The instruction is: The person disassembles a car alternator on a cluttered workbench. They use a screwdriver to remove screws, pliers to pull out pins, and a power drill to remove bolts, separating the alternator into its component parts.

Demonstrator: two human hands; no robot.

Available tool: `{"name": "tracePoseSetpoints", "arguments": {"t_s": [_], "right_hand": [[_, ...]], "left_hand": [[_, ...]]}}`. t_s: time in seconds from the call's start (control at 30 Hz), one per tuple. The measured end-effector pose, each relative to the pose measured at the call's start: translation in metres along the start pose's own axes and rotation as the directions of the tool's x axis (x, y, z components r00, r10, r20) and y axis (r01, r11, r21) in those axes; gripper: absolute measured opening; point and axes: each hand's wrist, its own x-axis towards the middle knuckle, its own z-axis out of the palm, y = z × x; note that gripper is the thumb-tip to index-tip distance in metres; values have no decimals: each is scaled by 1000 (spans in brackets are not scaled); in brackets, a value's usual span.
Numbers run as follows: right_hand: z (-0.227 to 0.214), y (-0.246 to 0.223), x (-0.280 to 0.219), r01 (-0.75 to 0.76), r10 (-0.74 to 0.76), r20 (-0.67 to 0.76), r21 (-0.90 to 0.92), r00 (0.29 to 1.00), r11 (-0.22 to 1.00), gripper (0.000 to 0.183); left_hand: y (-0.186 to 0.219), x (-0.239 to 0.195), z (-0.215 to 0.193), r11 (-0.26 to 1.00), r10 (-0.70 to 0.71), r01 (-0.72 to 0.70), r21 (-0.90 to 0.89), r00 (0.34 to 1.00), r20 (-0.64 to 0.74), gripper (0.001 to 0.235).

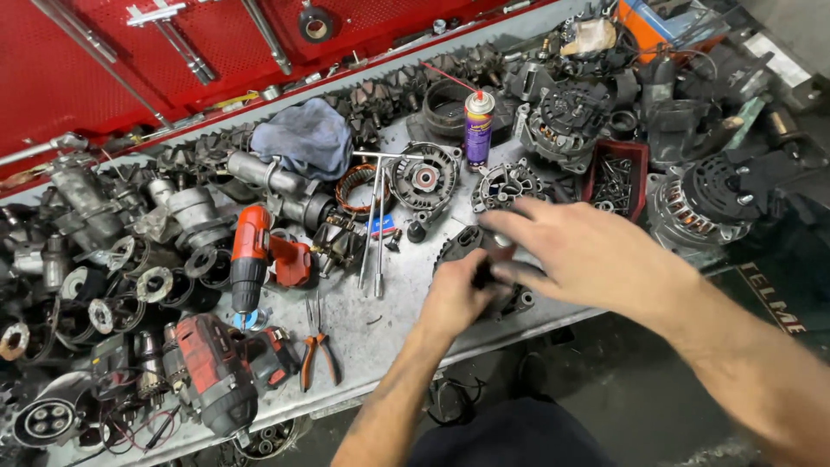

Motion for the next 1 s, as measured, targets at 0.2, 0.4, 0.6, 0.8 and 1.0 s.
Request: {"name": "tracePoseSetpoints", "arguments": {"t_s": [0.2, 0.4, 0.6, 0.8, 1.0], "right_hand": [[30, 16, -23, -141, 138, 125, 18, 982, 990, 43], [59, 14, -30, -224, 274, -120, 317, 954, 922, 63], [78, 15, -35, -191, 313, -267, 399, 911, 897, 76], [88, 15, -37, -387, 479, -93, 465, 873, 796, 63], [92, 15, -31, -420, 517, -63, 504, 854, 755, 63]], "left_hand": [[-27, -1, 19, 984, 158, -160, -78, 987, -28, 48], [-7, -2, 10, 991, -91, 97, 87, 993, -71, 50], [-21, -5, 13, 998, -46, 49, 35, 996, -78, 40], [-33, -4, 10, 976, -64, 55, 209, 997, 34, 32], [-13, -6, 3, 992, 122, -116, 47, 984, -133, 45]]}}
